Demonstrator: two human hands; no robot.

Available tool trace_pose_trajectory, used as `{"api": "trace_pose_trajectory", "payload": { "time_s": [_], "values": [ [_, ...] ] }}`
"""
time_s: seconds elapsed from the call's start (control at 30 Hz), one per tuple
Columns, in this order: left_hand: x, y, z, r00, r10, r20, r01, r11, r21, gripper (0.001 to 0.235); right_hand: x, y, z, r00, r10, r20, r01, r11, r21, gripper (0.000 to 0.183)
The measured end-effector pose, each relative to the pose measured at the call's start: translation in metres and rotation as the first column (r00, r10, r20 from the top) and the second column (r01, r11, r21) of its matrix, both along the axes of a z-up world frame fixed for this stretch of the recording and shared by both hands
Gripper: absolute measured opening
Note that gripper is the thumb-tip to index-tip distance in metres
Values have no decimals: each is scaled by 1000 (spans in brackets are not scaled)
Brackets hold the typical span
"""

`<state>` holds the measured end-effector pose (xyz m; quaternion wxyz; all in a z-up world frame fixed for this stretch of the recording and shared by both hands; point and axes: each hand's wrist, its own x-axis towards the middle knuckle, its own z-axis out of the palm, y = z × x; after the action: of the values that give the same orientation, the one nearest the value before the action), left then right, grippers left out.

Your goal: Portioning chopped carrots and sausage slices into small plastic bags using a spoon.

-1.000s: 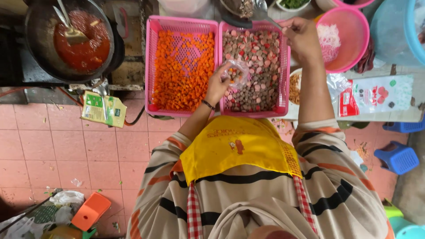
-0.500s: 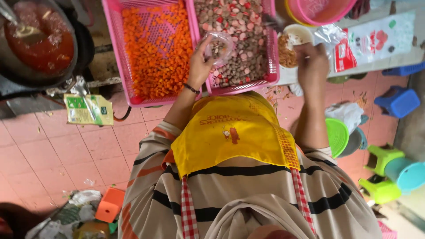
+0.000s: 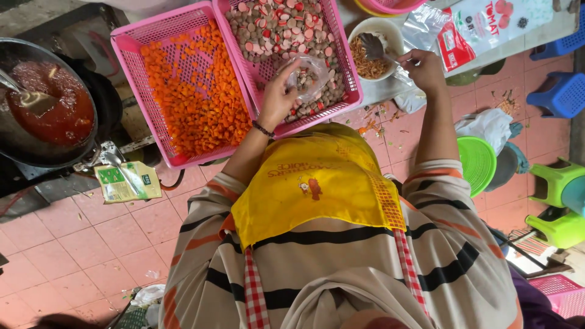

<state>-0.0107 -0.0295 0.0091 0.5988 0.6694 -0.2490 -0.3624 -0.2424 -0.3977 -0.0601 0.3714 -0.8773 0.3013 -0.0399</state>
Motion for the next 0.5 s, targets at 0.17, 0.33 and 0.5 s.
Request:
{"api": "trace_pose_trajectory", "payload": {
  "time_s": [0.17, 0.33, 0.5],
  "values": [
    [1, -4, -20, 1000, 14, -20, -13, 997, 72, 64, -10, -1, 6, 983, -179, 28, 143, 862, 486, 12],
    [1, -5, -7, 999, 38, -11, -36, 995, 89, 64, -12, 9, 45, 968, -244, 55, 189, 860, 474, 14],
    [2, -3, -9, 998, 40, 45, -44, 995, 91, 66, 4, 41, 93, 974, -203, 100, 139, 884, 445, 14]
  ]
}}
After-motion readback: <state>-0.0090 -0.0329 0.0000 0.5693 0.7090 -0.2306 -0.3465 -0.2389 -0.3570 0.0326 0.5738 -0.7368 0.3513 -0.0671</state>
